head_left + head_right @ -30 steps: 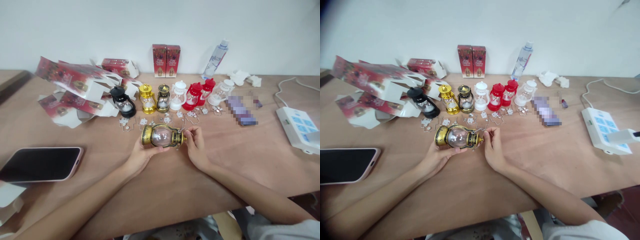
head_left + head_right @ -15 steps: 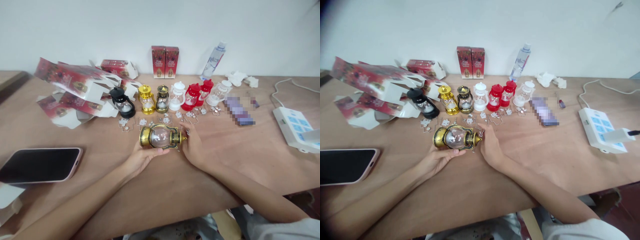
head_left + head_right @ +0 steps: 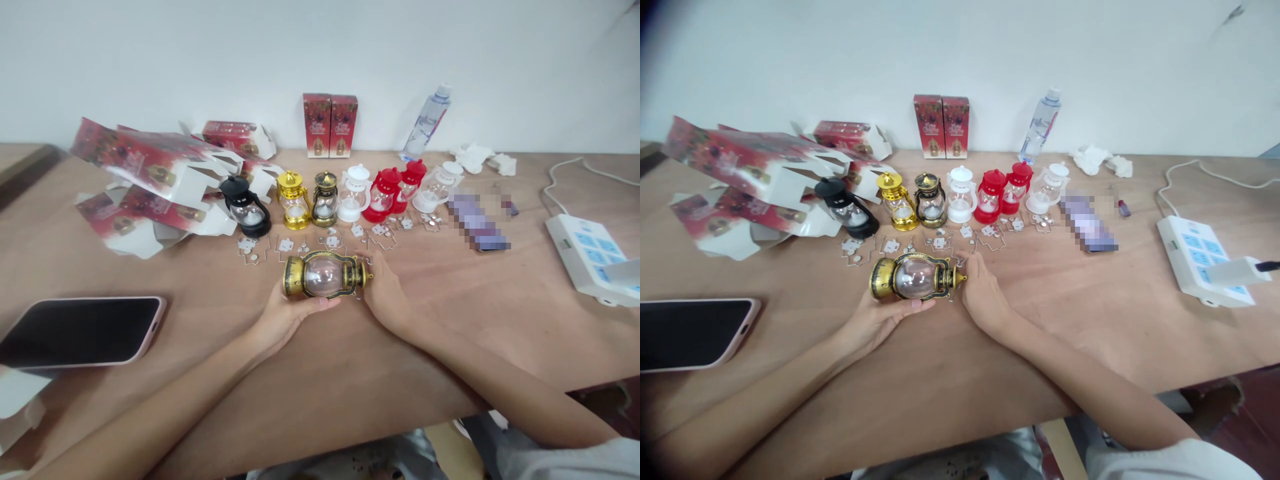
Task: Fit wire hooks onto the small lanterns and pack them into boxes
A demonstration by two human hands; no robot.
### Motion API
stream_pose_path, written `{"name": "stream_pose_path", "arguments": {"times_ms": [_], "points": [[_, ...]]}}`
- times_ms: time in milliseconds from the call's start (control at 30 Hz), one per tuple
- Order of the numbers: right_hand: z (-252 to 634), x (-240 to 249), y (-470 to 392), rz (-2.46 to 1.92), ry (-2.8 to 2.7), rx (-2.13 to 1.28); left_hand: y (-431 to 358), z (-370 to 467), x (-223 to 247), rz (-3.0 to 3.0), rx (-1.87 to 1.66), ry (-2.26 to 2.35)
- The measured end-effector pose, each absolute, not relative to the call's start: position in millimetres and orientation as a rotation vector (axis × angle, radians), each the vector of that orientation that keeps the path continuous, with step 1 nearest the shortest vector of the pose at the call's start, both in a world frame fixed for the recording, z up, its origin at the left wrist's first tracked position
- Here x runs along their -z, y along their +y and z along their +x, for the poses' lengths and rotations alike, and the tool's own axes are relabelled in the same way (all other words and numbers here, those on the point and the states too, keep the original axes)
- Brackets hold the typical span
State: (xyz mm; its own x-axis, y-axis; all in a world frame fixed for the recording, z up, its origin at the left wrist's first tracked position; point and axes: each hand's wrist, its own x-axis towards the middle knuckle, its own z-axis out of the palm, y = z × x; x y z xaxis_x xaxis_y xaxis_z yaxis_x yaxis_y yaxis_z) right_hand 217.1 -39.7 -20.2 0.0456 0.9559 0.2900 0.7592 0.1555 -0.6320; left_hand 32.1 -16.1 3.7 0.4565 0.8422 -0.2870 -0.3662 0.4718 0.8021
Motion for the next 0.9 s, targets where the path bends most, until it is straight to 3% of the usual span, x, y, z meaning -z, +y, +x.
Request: {"name": "stream_pose_path", "arguments": {"times_ms": [700, 900], "points": [[220.7, 16.0, -40.7, -1.746, -1.822, -0.152, -14.8, 28.7, -2.9, 0.609, -0.865, 0.667], [222.5, 17.9, -40.3, -1.695, -1.863, -0.315, -12.6, 28.7, -3.3, 0.606, -0.847, 0.673]]}}
